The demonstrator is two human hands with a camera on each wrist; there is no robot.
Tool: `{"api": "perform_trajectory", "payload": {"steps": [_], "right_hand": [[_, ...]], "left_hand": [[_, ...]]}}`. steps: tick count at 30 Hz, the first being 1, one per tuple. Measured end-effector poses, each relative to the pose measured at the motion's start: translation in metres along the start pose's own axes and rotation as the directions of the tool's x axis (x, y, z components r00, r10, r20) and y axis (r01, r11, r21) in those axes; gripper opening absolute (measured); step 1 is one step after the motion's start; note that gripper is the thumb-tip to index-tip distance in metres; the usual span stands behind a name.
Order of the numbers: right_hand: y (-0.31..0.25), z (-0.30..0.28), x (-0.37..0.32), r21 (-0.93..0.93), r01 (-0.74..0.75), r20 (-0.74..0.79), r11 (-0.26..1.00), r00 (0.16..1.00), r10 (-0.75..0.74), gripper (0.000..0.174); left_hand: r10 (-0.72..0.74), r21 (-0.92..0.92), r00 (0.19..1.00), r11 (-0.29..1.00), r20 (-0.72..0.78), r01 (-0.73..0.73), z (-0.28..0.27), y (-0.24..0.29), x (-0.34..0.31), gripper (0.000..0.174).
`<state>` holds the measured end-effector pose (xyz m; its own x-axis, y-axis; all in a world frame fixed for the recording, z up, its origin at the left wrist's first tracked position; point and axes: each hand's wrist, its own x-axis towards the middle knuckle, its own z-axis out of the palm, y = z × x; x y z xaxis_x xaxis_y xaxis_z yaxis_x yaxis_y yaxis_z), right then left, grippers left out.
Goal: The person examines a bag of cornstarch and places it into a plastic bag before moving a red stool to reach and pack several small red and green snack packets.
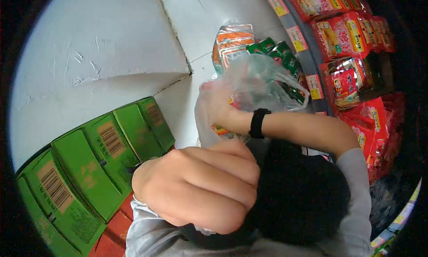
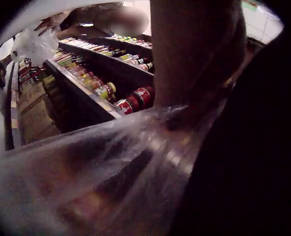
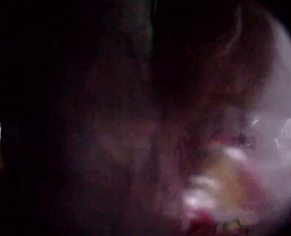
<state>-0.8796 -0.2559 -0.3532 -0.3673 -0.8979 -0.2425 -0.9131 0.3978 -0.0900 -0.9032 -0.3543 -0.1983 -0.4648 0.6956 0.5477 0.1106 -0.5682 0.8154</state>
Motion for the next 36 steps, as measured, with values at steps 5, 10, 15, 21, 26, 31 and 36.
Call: {"api": "perform_trajectory", "payload": {"steps": [5,10,15,21,26,31,36], "right_hand": [[-0.004,0.017,0.002,-0.029,0.172,0.162,0.985,0.973,-0.165,0.024],[-0.017,0.078,0.021,-0.128,-0.073,-0.608,0.989,0.794,-0.02,0.013],[0.014,0.024,0.018,0.296,0.095,-0.417,0.95,0.908,0.039,0.009],[0.039,-0.04,-0.027,0.772,0.458,-0.633,0.442,0.619,0.465,0.017],[0.045,-0.032,-0.04,0.936,0.077,-0.27,0.342,0.782,0.562,0.026],[0.069,-0.04,-0.096,0.973,-0.057,-0.134,0.226,0.657,0.742,0.027],[0.069,-0.039,-0.135,0.983,0.17,0.037,-0.075,0.219,0.975,0.019]], "left_hand": [[-0.079,0.119,0.984,0.988,-0.159,0.099,-0.002,0.011,-0.007,0.039],[0.008,0.182,0.909,0.98,-0.416,0.075,-0.012,0.032,-0.044,0.041],[0.066,0.222,0.861,0.973,-0.504,0.055,-0.015,0.059,-0.06,0.019],[-0.343,0.71,0.815,0.403,-0.467,0.577,-0.04,0.008,-0.057,0.12],[-0.553,0.3,0.533,0.46,-0.64,0.836,-0.045,-0.053,-0.094,0.06],[-0.425,0.182,0.322,0.337,-0.846,0.924,-0.054,-0.041,-0.121,0.019],[-0.284,0.325,0.356,0.153,-0.89,0.933,-0.059,-0.051,-0.176,0.019]]}}
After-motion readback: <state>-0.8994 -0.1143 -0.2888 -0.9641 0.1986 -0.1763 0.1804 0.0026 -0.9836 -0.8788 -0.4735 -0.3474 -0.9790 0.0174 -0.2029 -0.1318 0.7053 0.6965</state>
